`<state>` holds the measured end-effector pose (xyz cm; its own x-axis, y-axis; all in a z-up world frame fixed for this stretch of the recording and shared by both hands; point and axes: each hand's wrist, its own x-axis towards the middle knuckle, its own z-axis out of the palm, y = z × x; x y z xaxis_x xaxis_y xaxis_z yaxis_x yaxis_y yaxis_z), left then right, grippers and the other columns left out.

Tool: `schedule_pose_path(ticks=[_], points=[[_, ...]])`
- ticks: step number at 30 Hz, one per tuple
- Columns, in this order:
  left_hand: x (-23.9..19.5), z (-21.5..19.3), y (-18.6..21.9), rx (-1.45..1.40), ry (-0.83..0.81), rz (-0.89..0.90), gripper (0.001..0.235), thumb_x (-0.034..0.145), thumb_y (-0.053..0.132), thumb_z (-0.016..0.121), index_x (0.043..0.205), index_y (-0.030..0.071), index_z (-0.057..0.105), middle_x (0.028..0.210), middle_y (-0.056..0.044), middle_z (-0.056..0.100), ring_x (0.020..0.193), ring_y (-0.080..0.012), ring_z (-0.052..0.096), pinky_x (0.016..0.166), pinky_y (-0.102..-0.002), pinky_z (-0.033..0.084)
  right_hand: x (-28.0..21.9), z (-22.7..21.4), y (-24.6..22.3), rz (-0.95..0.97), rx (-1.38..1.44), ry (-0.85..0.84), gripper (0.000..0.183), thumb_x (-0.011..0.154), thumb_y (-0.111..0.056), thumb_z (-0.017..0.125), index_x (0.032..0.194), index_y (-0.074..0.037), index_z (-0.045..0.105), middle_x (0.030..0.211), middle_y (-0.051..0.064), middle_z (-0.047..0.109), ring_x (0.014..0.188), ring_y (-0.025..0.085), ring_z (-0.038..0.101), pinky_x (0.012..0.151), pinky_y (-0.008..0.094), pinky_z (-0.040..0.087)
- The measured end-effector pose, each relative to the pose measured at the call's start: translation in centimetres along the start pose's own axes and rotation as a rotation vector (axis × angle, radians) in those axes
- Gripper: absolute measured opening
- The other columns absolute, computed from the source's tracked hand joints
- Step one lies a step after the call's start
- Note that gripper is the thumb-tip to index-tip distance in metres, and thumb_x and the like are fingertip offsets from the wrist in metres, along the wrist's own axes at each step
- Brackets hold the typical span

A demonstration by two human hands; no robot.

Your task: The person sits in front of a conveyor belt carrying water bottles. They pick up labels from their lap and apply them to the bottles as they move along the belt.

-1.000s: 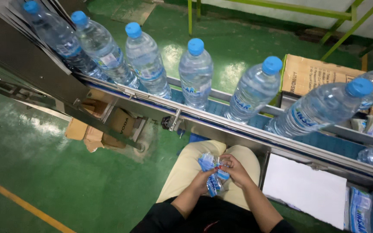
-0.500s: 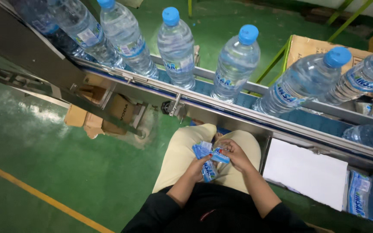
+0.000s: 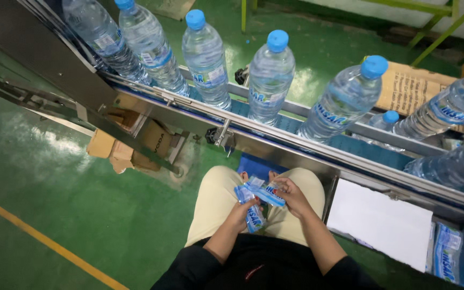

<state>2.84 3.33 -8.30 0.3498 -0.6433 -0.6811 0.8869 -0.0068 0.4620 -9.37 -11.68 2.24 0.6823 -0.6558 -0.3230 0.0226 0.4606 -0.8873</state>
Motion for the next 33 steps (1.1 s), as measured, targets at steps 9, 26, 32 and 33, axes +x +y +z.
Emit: schedule_pose_path(ticks=[9,26,32,33], points=[[-0.4,1.3,-0.9,0.062,0.011,-0.011,0.029,0.081,0.005,0.089,0.100,-0.002,0.069,0.087,-0.019,0.075,0.075,-0.0337,0.078,0.067,-0.049,0.065,1.1,-2.5,3.4,0.042,-0.049,-0.005,0.039,0.082,0.001,0.082,0.117,-0.006,0.068,0.087,0.005,0.069,0.067,0.011,0.067,0.059,0.021,0.053],[-1.7,2.3,-0.4,0.036,-0.001,-0.008,0.028,0.079,0.004,0.085,0.099,-0.005,0.068,0.085,-0.021,0.073,0.074,-0.0363,0.077,0.069,-0.051,0.065,-1.8,0.1,1.0,0.058,-0.076,-0.040,0.013,0.088,-0.002,0.075,0.100,-0.004,0.070,0.077,0.003,0.067,0.061,0.009,0.060,0.056,0.020,0.046],[0.6,-0.8,-1.7,0.026,0.018,-0.001,0.034,0.079,0.002,0.085,0.106,-0.005,0.065,0.087,-0.023,0.072,0.076,-0.0386,0.076,0.071,-0.055,0.064,-1.3,0.1,4.1,0.018,-0.095,-0.057,0.010,0.089,-0.004,0.075,0.096,-0.008,0.070,0.079,0.000,0.068,0.067,0.008,0.062,0.061,0.020,0.047],[1.1,-1.5,-2.0,0.033,0.034,0.005,0.034,0.084,0.007,0.082,0.109,-0.006,0.064,0.089,-0.021,0.071,0.077,-0.0364,0.076,0.073,-0.055,0.064,-1.5,0.6,4.1,0.008,-0.114,-0.068,0.010,0.088,-0.004,0.076,0.095,-0.007,0.071,0.079,0.000,0.068,0.068,0.008,0.061,0.062,0.021,0.048]])
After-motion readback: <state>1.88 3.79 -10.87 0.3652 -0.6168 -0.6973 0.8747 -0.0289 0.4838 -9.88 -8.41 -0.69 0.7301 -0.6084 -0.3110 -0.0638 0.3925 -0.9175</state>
